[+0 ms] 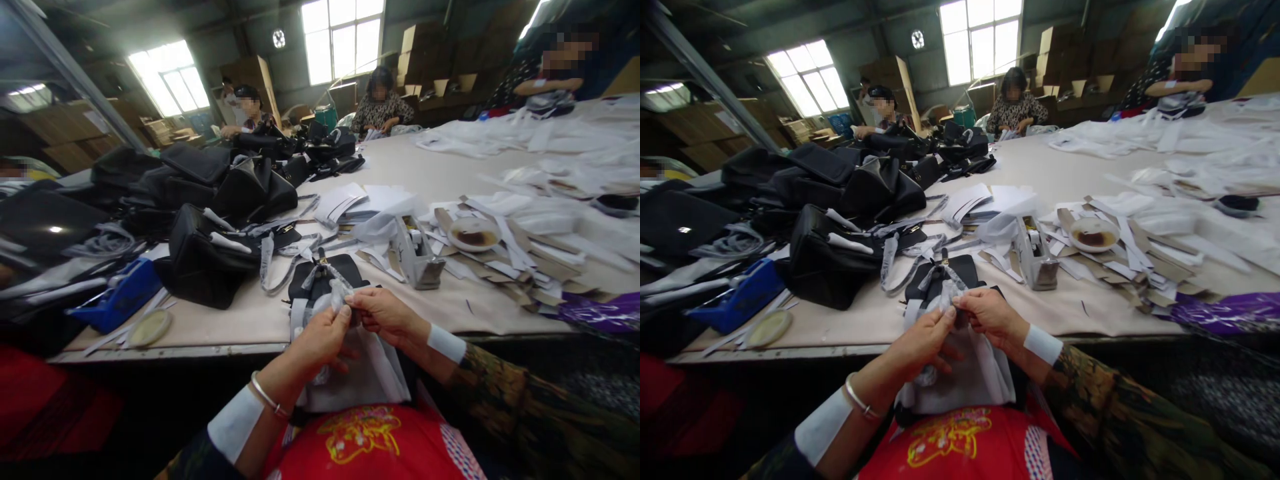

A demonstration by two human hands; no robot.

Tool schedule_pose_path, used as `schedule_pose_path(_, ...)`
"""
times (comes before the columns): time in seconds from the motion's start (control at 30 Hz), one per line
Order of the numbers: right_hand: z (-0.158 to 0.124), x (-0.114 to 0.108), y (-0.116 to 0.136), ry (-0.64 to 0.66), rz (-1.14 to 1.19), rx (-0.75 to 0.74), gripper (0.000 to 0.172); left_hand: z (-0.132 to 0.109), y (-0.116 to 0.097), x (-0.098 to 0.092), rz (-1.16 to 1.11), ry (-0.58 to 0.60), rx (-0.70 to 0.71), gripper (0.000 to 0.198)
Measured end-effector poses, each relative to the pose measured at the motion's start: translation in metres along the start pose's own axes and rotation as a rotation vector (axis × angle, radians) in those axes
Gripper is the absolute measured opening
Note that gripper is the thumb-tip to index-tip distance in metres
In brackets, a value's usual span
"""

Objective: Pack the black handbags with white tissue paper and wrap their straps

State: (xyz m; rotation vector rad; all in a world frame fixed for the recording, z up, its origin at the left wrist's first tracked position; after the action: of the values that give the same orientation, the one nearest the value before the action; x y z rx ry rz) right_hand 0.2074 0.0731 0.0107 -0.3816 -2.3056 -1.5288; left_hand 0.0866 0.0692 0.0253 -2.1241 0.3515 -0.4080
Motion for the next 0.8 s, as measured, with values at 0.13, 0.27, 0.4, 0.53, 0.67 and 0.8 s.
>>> schedule_pose_path(0.13,-0.003,-0.002,0.001,0.016,0.001,0.0,0.047,-0.009,0.002,0.002,0.204,-0.041,-0.082,0.044)
schedule_pose_path(0.27,-0.002,-0.003,0.0,0.006,0.045,-0.007,0.046,-0.017,0.013,0.015,0.012,0.096,-0.172,0.056)
schedule_pose_path(0.4,-0.002,0.005,-0.007,0.031,0.119,0.04,0.047,-0.014,0.013,0.021,-0.25,0.149,-0.052,0.055)
schedule_pose_path(0.53,-0.003,0.009,-0.009,0.089,-0.012,0.033,0.046,-0.007,0.017,0.014,-0.267,0.038,-0.001,0.055)
schedule_pose_path(0.67,0.001,-0.007,0.031,0.027,-0.627,-0.342,0.037,-0.005,0.017,0.001,-0.237,-0.099,0.008,0.054)
schedule_pose_path(0.8,-0.001,0.007,0.07,0.04,-1.307,-0.913,0.036,-0.005,0.014,-0.004,-0.249,-0.131,-0.011,0.056)
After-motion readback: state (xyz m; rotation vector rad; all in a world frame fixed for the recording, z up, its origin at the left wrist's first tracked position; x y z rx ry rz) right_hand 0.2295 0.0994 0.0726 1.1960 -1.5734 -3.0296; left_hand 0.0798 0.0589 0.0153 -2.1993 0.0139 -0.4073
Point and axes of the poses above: each hand's wrist, its own z-axis towards the middle knuckle, its own x-axis out of the palm, y = z × x, the point moved 7 cm from there along z, towards the middle knuckle, and after that the axes turned 2 degrees about -x, right-handed, at the moved point
